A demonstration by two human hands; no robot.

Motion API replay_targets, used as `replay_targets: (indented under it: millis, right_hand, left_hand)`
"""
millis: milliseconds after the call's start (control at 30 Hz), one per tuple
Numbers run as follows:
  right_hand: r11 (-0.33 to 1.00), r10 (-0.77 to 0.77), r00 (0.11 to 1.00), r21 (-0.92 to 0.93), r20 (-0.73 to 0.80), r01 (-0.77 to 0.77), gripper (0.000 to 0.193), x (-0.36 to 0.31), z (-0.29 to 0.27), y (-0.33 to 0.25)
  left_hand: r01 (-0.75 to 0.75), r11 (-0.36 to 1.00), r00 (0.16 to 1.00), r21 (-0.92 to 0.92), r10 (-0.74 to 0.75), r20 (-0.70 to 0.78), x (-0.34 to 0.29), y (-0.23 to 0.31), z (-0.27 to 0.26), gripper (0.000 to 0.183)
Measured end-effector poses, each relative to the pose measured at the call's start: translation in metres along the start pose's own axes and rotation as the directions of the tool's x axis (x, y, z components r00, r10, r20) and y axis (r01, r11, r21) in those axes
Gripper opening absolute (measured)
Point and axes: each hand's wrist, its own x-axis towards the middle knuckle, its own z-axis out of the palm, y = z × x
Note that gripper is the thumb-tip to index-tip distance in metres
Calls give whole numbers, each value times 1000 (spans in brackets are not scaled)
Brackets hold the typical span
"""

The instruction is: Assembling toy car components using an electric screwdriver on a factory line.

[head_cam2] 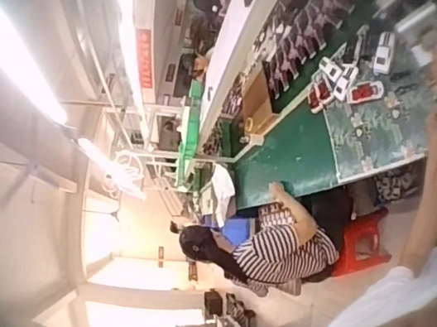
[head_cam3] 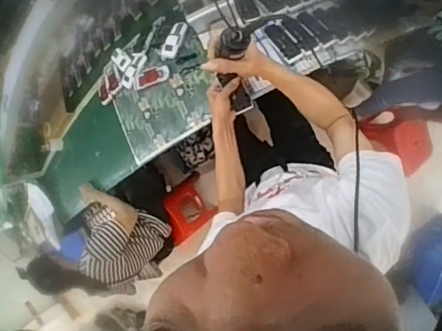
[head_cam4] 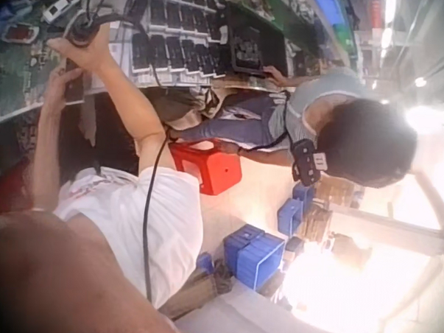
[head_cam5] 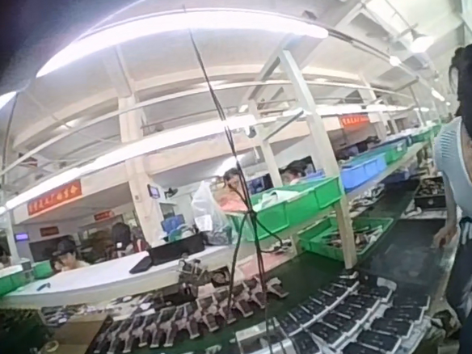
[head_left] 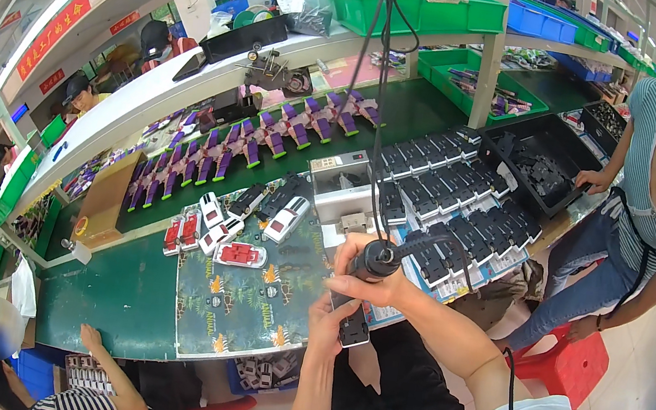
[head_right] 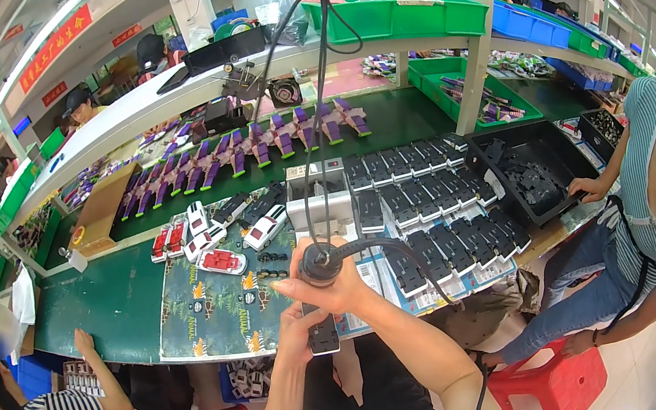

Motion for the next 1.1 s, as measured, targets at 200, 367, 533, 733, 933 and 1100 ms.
replay_targets:
  millis: [200, 367, 533, 733, 933, 1100]
  right_hand:
    - [982, 6, 998, 190, -69, 7, 20, 11, -21, -19]
    - [988, -34, 972, 138, -231, 67, 17, 37, -40, -17]
    - [999, -50, 967, -12, -251, 48, 20, 54, -36, 7]
    - [980, 13, 974, -192, -227, -57, 21, 53, -26, 21]
    - [954, 37, 982, -285, -184, -89, 37, 71, -15, 31]
    - [972, 215, 957, -54, -197, -229, 34, 50, -17, 10]
  left_hand:
    - [74, 836, 988, -544, -135, -71, 1, 1, -22, 45]
    - [39, 933, 999, -359, -33, 23, 3, -2, -33, 75]
    - [45, 919, 999, -392, -49, 1, 10, 0, -36, 76]
    - [34, 909, 999, -415, -44, -14, 5, -8, -38, 81]
    - [34, 895, 997, -445, -62, -48, 4, -7, -34, 80]
    - [28, 856, 999, -517, -32, 1, 8, -12, -37, 81]
